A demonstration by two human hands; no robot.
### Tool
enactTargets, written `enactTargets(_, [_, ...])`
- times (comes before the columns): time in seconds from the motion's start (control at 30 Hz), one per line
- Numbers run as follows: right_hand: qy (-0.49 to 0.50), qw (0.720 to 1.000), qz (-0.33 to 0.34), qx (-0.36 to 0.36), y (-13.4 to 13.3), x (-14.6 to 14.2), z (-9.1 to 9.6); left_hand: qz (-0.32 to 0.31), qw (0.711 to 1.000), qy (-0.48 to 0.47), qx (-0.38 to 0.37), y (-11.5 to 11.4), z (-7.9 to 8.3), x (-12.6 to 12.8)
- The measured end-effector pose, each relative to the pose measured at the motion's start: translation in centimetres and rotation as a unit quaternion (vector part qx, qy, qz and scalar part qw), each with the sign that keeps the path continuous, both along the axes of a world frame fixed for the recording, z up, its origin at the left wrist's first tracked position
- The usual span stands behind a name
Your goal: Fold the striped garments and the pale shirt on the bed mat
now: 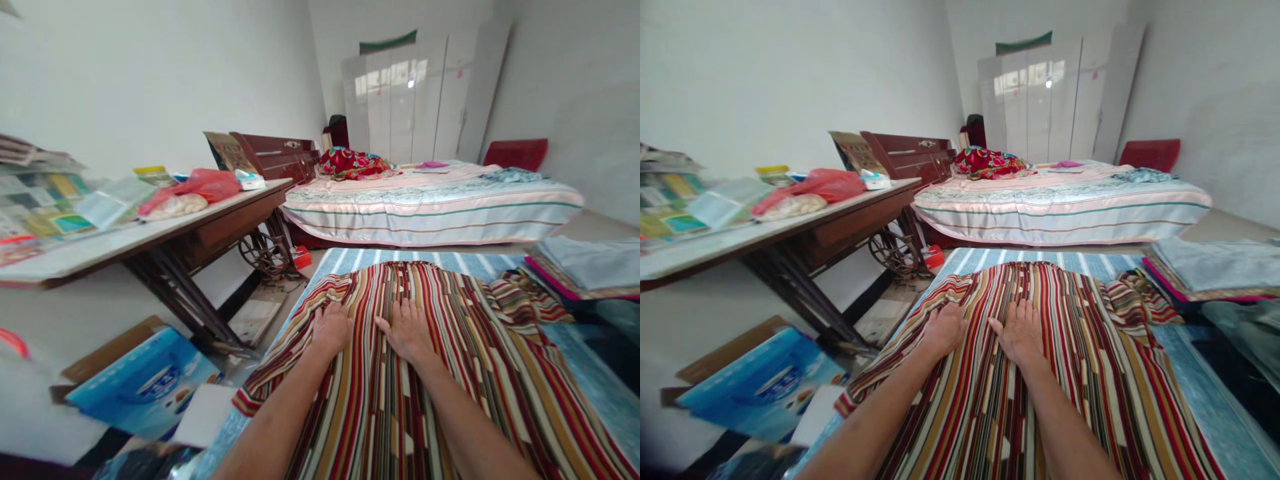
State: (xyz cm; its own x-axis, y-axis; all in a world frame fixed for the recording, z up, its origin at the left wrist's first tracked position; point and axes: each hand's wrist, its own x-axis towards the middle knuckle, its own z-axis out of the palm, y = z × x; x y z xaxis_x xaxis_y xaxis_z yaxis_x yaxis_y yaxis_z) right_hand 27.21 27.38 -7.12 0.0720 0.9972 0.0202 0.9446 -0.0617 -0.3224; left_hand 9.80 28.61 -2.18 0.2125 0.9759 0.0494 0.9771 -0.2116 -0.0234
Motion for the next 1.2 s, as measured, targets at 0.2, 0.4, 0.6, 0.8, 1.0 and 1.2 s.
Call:
enactTargets(0.2, [0.007, 1.0, -0.005, -0.008, 0.2, 0.0, 0.1, 0.039, 0.999, 0.014, 0.018, 0.9, -0.8, -0.1])
enactTargets(0.4, [-0.001, 1.0, -0.007, -0.011, 0.4, -0.1, -0.1, -0.033, 0.999, 0.006, 0.024, 3.5, -0.8, 1.7])
enactTargets(0.6, [0.005, 1.0, -0.002, -0.005, 0.3, -0.2, 0.2, 0.026, 0.999, 0.008, 0.025, 5.7, -0.9, 2.4])
enactTargets(0.8, [0.001, 1.0, -0.005, -0.004, 0.3, -0.2, 0.1, -0.013, 0.999, 0.011, 0.039, 8.8, -0.7, 2.9])
enactTargets(1.0, [0.013, 1.0, -0.002, -0.001, 0.4, -0.2, 0.0, 0.01, 0.999, 0.018, 0.041, 10.7, -1.1, 3.3])
enactTargets(1.2, [0.011, 1.0, -0.005, -0.012, 0.6, -0.2, 0.0, -0.045, 0.998, 0.012, 0.043, 11.1, -1.4, 3.5])
